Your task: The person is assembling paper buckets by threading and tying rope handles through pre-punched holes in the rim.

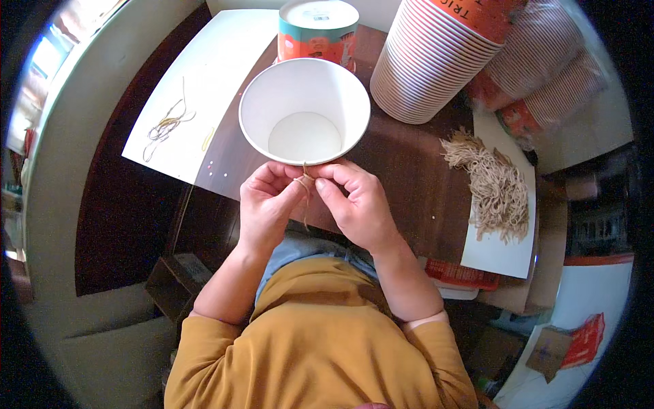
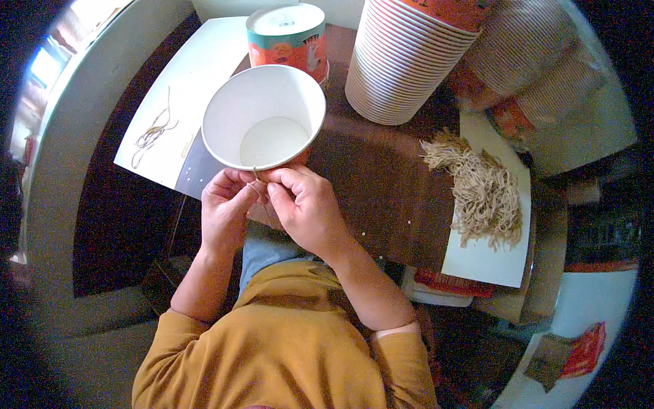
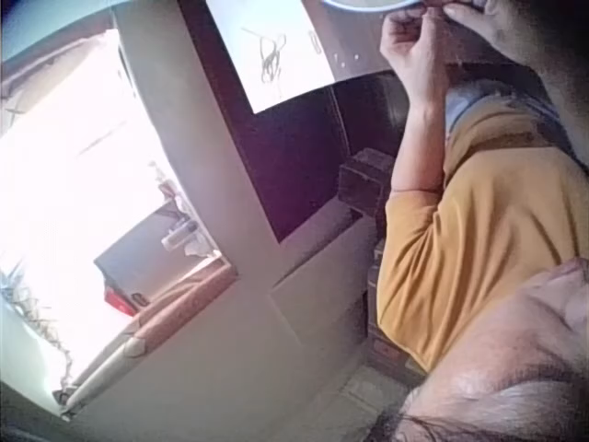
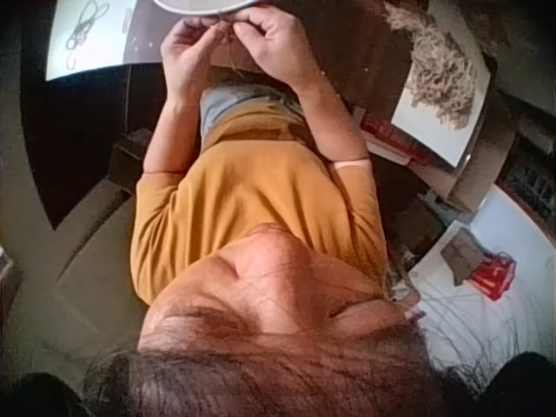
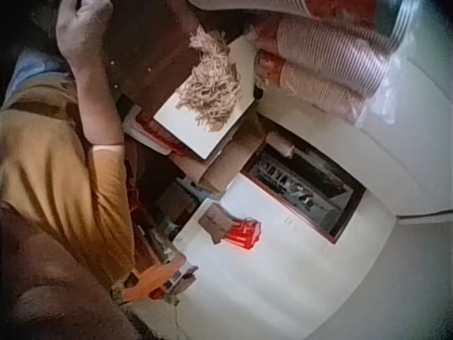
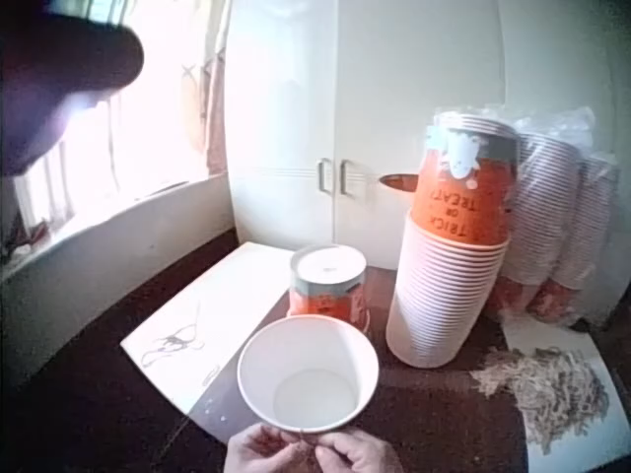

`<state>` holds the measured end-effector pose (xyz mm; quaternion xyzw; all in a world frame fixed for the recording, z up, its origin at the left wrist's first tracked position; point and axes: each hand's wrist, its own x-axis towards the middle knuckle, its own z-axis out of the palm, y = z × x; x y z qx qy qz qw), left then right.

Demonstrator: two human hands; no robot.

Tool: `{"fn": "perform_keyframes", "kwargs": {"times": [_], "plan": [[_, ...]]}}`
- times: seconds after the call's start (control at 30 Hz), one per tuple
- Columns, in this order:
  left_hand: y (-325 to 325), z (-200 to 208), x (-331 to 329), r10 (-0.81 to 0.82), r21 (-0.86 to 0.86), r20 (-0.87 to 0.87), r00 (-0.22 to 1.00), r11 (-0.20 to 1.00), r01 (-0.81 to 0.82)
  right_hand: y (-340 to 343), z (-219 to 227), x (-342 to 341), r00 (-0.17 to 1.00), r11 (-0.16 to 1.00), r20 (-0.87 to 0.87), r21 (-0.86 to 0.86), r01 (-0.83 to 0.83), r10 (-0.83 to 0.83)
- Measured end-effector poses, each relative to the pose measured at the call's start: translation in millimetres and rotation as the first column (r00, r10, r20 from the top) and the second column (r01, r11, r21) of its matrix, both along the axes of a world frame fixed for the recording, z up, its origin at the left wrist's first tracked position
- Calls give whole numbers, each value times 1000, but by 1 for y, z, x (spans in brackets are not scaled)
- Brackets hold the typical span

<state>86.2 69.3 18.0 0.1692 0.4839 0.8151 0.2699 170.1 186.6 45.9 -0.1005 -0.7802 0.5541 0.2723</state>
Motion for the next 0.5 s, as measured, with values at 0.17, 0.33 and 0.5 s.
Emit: {"fn": "perform_keyframes", "kwargs": {"times": [0.17,0.33,0.5], "plan": [[-2,4,-1,36,-58,-38,999,998,-39,-3,-8,-3,994,855,16,-512,-84,107],[-3,6,-1,46,-45,-44,998,998,-48,-1,-10,-4,985,657,-55,-739,-149,162],[-4,6,-2,12,-17,-4,1000,1000,-12,4,-9,2,989,827,63,-558,-74,131]]}}
